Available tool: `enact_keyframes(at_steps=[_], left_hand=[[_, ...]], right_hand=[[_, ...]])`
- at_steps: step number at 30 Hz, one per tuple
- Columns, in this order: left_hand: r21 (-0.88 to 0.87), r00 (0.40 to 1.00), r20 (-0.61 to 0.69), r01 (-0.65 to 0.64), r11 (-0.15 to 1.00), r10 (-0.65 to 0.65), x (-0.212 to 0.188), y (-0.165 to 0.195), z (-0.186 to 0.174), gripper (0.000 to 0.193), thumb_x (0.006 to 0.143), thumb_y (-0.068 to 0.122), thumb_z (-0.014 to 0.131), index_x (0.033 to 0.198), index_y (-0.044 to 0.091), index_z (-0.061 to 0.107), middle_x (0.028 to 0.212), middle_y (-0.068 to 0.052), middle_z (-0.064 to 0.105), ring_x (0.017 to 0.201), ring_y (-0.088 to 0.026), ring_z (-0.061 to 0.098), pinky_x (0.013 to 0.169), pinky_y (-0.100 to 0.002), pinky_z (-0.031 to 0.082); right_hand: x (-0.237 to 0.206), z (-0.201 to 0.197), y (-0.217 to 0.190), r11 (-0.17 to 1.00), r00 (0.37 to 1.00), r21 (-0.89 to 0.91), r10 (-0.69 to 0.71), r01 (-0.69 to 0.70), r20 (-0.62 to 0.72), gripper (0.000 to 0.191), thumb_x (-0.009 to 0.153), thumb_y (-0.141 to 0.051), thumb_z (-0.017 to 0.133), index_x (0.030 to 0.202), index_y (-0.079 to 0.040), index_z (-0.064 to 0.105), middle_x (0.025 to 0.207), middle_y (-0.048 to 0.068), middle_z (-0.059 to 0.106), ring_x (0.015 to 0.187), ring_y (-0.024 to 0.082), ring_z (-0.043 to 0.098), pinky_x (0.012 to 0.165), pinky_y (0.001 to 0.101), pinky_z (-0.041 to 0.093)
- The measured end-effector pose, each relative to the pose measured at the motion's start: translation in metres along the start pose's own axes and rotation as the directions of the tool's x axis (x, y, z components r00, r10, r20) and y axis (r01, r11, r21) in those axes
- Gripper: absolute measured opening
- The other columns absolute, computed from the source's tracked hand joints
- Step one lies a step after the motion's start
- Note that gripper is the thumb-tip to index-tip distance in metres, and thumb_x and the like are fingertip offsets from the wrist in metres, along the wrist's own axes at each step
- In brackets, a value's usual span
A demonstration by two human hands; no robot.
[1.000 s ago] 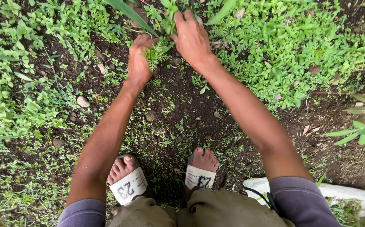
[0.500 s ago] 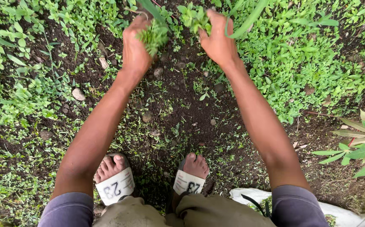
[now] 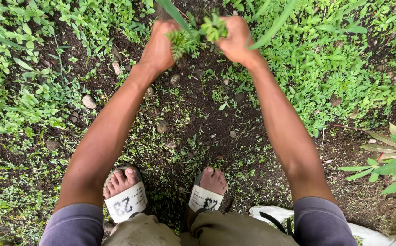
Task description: The person pulls small leafy weeds out of a soil bed by hand, gathering the uprooted weeds in one hand and placing the cleared plants aside on a white sack at the edge of the bed while working along the ground.
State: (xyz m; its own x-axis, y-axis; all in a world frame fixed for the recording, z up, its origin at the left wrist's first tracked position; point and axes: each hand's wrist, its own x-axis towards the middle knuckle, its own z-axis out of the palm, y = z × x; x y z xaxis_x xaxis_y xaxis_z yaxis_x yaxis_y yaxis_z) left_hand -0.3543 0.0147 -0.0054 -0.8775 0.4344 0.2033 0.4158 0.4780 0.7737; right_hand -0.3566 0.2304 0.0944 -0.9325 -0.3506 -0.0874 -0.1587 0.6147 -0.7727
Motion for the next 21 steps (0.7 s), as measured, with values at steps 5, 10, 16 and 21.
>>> enact_keyframes(at_steps=[5,10,16,21], left_hand=[[0.130,0.991,-0.081,0.118,0.985,-0.108,-0.016,-0.002,-0.025,0.036,0.067,-0.007,0.082,0.102,-0.008,0.077,0.110,-0.028,0.072,0.093,-0.040,0.071,0.088,-0.046,0.063],[0.165,0.993,-0.114,0.051,0.985,-0.032,-0.017,0.019,-0.016,0.039,0.066,-0.010,0.080,0.105,-0.006,0.077,0.112,-0.026,0.074,0.097,-0.038,0.074,0.085,-0.043,0.064],[0.165,0.984,-0.152,0.115,0.980,-0.089,-0.002,0.024,-0.004,0.036,0.069,-0.017,0.073,0.101,-0.003,0.077,0.101,-0.027,0.074,0.086,-0.039,0.076,0.076,-0.044,0.065],[0.222,0.990,-0.058,0.135,0.966,-0.125,0.022,0.021,0.016,0.055,0.067,-0.020,0.069,0.119,-0.002,0.070,0.096,-0.027,0.073,0.088,-0.041,0.074,0.078,-0.046,0.064]], right_hand=[[-0.015,-0.019,0.008,0.996,0.996,0.048,0.081,-0.080,-0.025,0.023,0.090,0.006,0.068,0.110,-0.002,0.074,0.094,0.011,0.075,0.083,0.019,0.073,0.076,0.0391,0.062],[-0.003,0.022,-0.013,0.903,0.975,-0.411,-0.189,0.126,-0.117,0.042,0.069,-0.009,0.093,0.098,0.010,0.070,0.092,0.023,0.067,0.079,0.036,0.069,0.074,0.0487,0.061],[0.001,0.032,-0.030,0.939,0.999,-0.342,0.027,-0.042,-0.047,0.021,0.081,0.007,0.075,0.102,0.003,0.070,0.090,0.019,0.067,0.081,0.035,0.071,0.074,0.0437,0.060],[-0.004,0.003,-0.018,0.971,0.999,-0.239,-0.014,0.004,-0.041,0.017,0.083,0.004,0.079,0.097,-0.006,0.075,0.079,0.014,0.069,0.077,0.029,0.070,0.072,0.0484,0.056]])
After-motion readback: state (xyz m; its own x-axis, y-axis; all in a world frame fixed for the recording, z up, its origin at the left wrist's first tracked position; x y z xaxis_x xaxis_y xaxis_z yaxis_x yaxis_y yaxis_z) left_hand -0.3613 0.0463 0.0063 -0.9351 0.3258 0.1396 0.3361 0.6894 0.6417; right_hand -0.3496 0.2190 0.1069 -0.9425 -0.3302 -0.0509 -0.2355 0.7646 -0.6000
